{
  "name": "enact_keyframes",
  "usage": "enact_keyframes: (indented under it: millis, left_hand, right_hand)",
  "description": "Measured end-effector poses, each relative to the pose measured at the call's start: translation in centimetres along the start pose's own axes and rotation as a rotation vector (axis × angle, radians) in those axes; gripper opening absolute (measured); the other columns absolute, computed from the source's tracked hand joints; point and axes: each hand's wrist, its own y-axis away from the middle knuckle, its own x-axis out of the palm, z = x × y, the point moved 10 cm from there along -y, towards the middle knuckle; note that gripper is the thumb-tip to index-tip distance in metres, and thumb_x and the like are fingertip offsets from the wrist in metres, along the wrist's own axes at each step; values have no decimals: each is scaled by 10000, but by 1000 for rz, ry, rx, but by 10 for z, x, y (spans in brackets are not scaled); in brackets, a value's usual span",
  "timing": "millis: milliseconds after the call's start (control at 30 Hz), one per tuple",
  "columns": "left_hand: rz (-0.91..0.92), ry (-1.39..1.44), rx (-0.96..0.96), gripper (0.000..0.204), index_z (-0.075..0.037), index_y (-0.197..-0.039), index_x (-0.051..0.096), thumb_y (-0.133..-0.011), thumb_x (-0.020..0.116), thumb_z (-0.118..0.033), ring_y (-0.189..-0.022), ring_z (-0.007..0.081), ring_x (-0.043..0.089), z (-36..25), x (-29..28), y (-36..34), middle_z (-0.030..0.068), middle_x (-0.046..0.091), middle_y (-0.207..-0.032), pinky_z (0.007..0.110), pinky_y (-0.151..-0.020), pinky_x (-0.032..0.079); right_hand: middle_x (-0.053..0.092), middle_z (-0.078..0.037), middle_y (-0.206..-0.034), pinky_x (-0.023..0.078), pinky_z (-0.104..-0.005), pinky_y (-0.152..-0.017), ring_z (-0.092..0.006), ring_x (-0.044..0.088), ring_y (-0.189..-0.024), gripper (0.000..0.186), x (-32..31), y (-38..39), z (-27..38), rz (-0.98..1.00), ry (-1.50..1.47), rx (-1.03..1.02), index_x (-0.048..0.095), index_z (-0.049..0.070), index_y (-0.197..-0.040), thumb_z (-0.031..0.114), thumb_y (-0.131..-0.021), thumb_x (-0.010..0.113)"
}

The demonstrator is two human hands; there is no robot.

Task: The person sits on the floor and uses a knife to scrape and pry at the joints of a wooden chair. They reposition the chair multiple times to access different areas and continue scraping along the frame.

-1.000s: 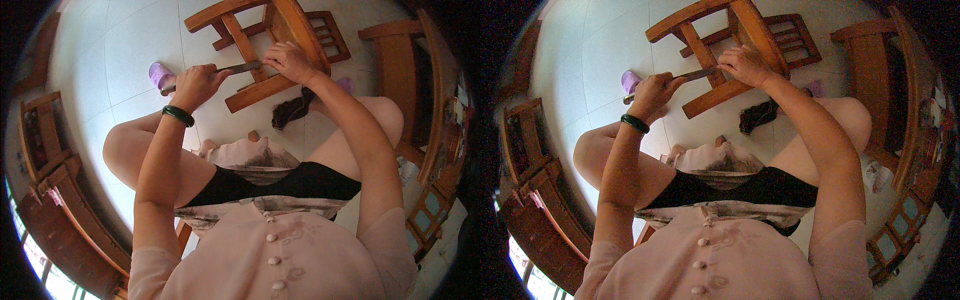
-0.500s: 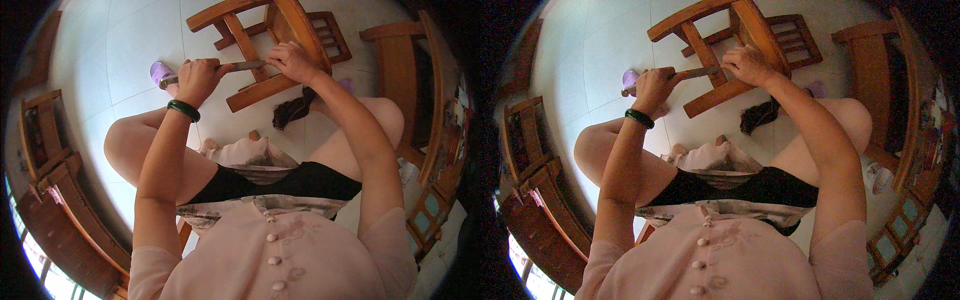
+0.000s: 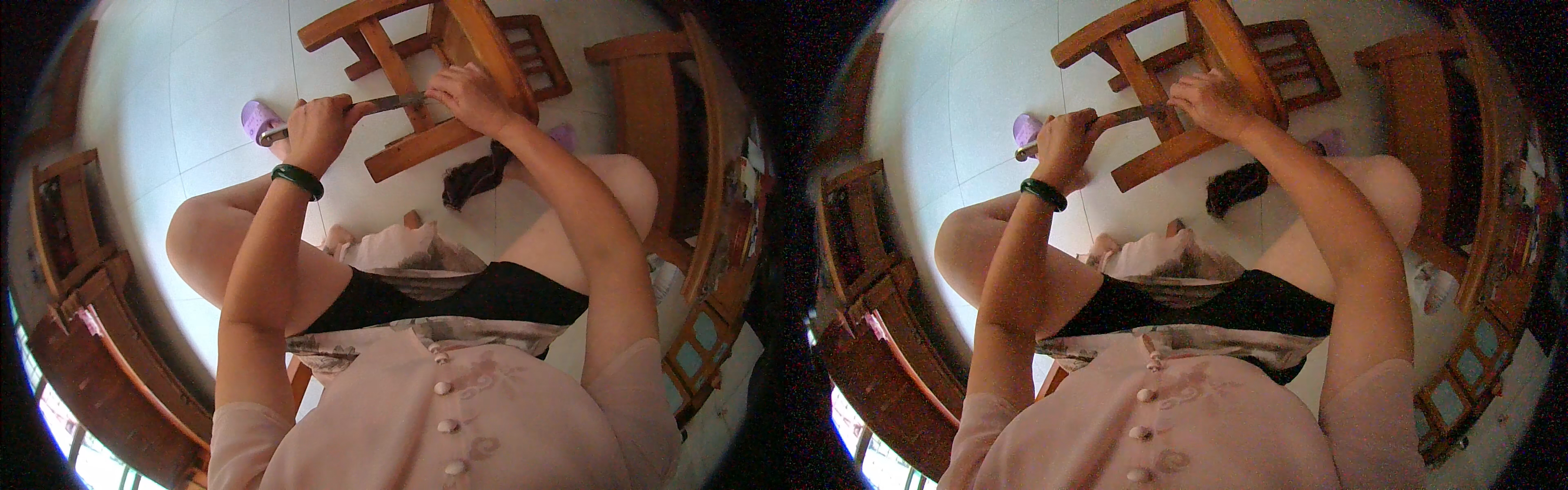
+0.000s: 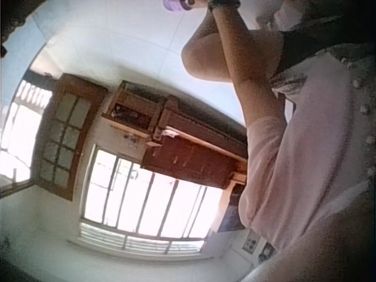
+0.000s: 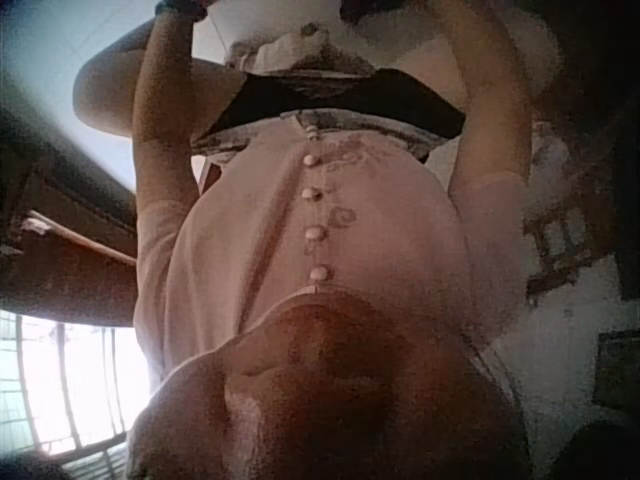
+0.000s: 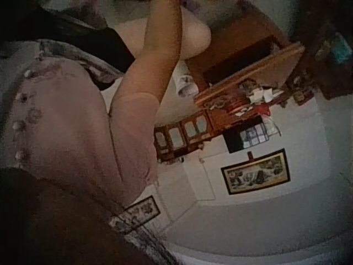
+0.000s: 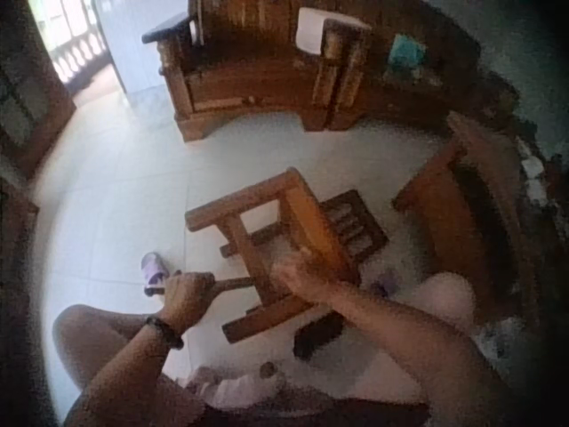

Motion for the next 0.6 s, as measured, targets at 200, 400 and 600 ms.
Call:
enact_keyframes:
  millis: [200,400,600]
  left_hand:
    - [115,39,11,444,-98,-785,658,-908,511,-498,-676,359,614,-4,12,4,132,640,-686,439,-673,463]
    - [42,53,-45,442,-90,-744,662,-891,536,-488,-639,330,612,-2,5,2,122,616,-616,416,-734,435]
    - [133,80,-23,446,-94,-787,654,-906,513,-500,-673,356,625,-4,19,9,136,630,-664,446,-605,462]
  right_hand:
    - [604,-45,-829,395,-379,-755,-249,569,-837,169,0,4,4,34,-38,-58,625,88,-818,240,-881,584]
    - [591,-41,-833,378,-370,-768,-232,564,-851,167,-2,2,-2,-6,-57,3,613,85,-813,234,-881,584]
    - [597,-35,-846,367,-368,-803,-224,565,-868,162,6,6,-3,76,-55,-20,614,89,-825,236,-883,582]
